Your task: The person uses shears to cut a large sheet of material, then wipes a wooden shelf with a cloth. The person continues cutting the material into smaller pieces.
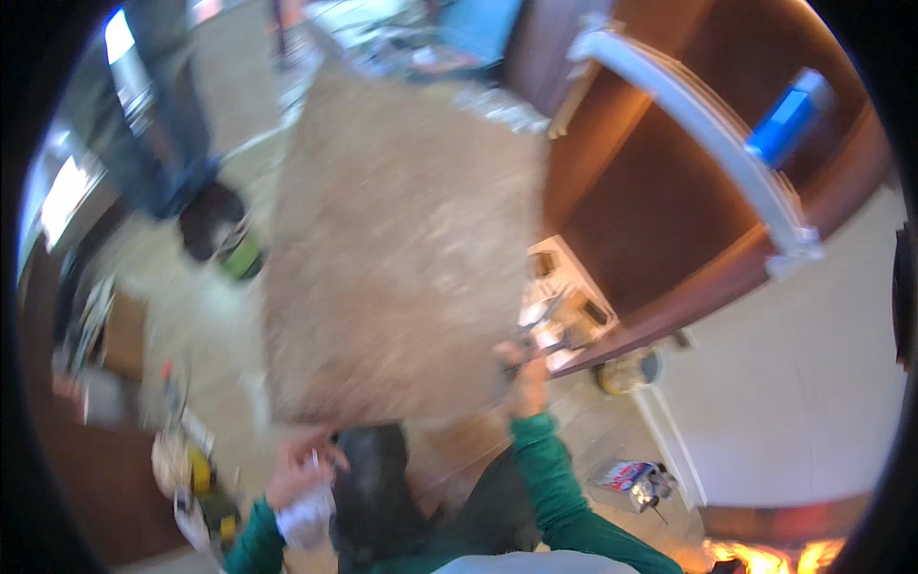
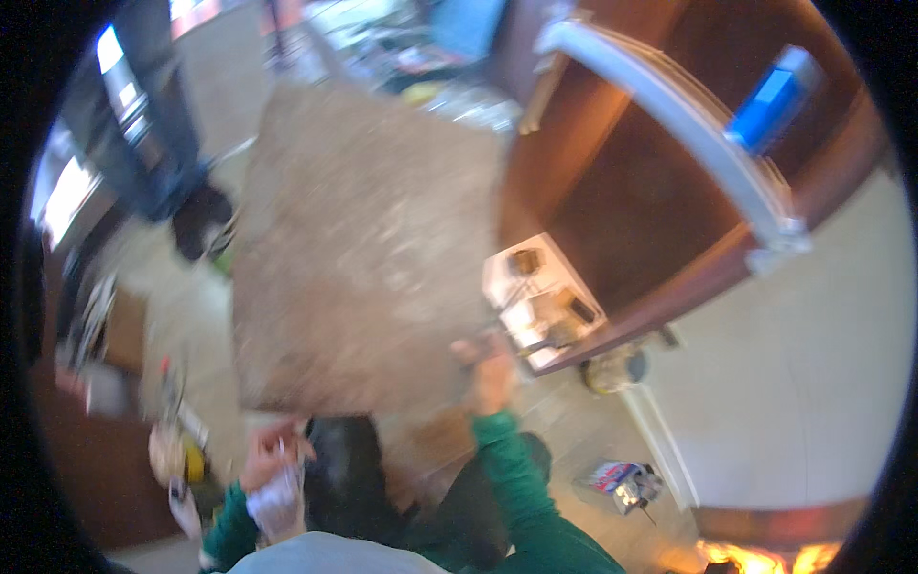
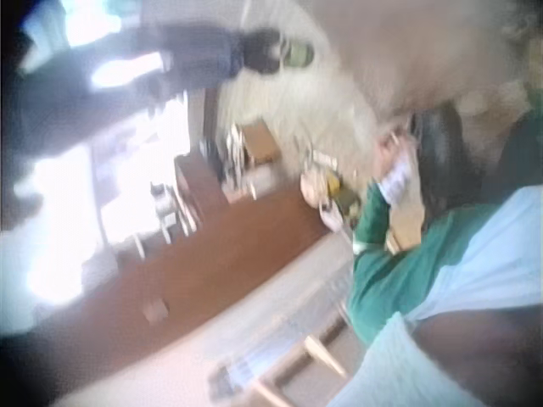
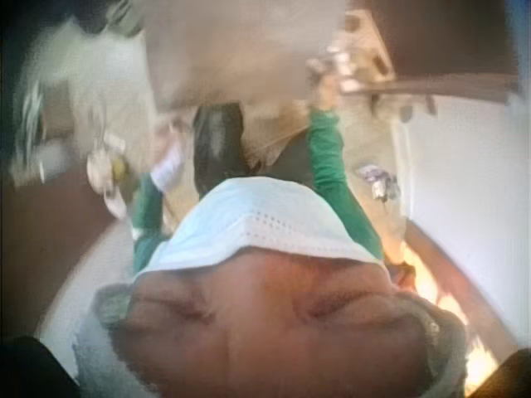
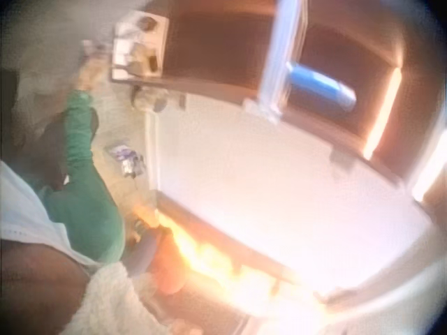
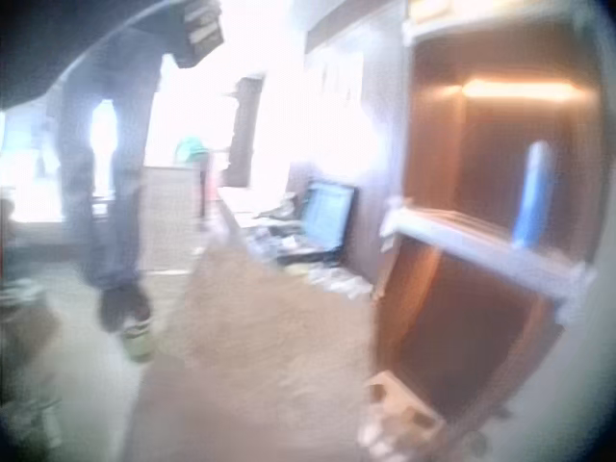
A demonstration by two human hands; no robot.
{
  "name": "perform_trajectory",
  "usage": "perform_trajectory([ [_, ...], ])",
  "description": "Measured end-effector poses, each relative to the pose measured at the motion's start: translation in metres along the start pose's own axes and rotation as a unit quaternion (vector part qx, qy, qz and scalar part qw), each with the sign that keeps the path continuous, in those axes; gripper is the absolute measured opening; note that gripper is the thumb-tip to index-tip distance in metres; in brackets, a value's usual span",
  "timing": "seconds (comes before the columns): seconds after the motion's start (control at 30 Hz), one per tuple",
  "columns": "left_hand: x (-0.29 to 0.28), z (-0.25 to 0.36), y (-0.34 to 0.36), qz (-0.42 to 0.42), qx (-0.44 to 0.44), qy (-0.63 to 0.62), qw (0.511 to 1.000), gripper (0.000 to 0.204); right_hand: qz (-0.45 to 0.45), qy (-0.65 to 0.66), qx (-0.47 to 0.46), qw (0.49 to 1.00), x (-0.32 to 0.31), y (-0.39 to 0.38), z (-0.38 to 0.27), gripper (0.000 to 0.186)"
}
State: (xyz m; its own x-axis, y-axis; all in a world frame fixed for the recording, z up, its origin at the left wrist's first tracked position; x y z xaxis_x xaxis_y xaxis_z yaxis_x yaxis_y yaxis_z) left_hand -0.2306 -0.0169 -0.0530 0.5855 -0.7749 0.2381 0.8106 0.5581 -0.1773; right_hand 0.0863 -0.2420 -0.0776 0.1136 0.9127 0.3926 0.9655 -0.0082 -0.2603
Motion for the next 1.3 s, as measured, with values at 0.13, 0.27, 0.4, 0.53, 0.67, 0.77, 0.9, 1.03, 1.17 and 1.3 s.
perform_trajectory([
  [0.13, 0.01, 0.044, 0.029, 0.227, -0.111, -0.118, 0.96, 0.027, -0.067, -0.012, 0.032, 0.997, 0.053, -0.019, -0.008, 0.034],
  [0.27, -0.007, 0.136, 0.045, 0.264, -0.116, 0.041, 0.957, 0.033, -0.041, -0.02, 0.138, 0.989, 0.063, -0.046, -0.04, 0.042],
  [0.4, -0.021, 0.224, 0.052, 0.269, -0.122, 0.111, 0.949, 0.04, -0.06, -0.094, 0.16, 0.981, 0.068, -0.062, -0.09, 0.041],
  [0.53, -0.012, 0.31, 0.053, 0.268, -0.128, 0.146, 0.944, 0.047, -0.156, -0.163, 0.164, 0.96, 0.097, -0.084, -0.157, 0.041],
  [0.67, 0.001, 0.373, 0.05, 0.262, -0.145, 0.162, 0.94, 0.055, -0.2, -0.165, 0.094, 0.961, 0.137, -0.097, -0.258, 0.037],
  [0.77, 0.003, 0.41, 0.052, 0.246, -0.147, 0.146, 0.947, 0.061, -0.195, -0.206, 0.036, 0.958, 0.158, -0.103, -0.347, 0.034],
  [0.9, 0.047, 0.474, 0.071, 0.086, -0.078, 0.18, 0.977, 0.03, -0.146, -0.259, -0.035, 0.954, 0.176, -0.118, -0.461, 0.034],
  [1.03, 0.106, 0.548, 0.08, 0.078, -0.031, 0.02, 0.996, 0.016, -0.099, -0.217, -0.147, 0.96, 0.188, -0.13, -0.578, 0.03],
  [1.17, 0.163, 0.609, 0.106, -0.005, 0.001, -0.025, 1.0, 0.025, -0.016, -0.068, -0.146, 0.987, 0.163, -0.145, -0.676, 0.028],
  [1.3, 0.18, 0.635, 0.115, 0.03, 0.048, -0.085, 0.995, 0.031, 0.106, -0.042, -0.322, 0.94, 0.126, -0.156, -0.774, 0.024],
])
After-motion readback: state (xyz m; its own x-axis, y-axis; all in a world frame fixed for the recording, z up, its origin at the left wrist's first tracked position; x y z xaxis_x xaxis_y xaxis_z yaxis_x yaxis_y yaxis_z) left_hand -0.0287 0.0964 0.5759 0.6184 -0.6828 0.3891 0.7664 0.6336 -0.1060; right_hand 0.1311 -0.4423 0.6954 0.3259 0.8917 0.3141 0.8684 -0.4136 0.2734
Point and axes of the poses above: each hand's wrist, its own y-axis towards the middle knuckle, its own x-axis out of the palm, z = x × y, the point moved 8 cm from there along y, towards the middle knuckle, and after that the axes turned 15 degrees about z, right-handed, at the moved point
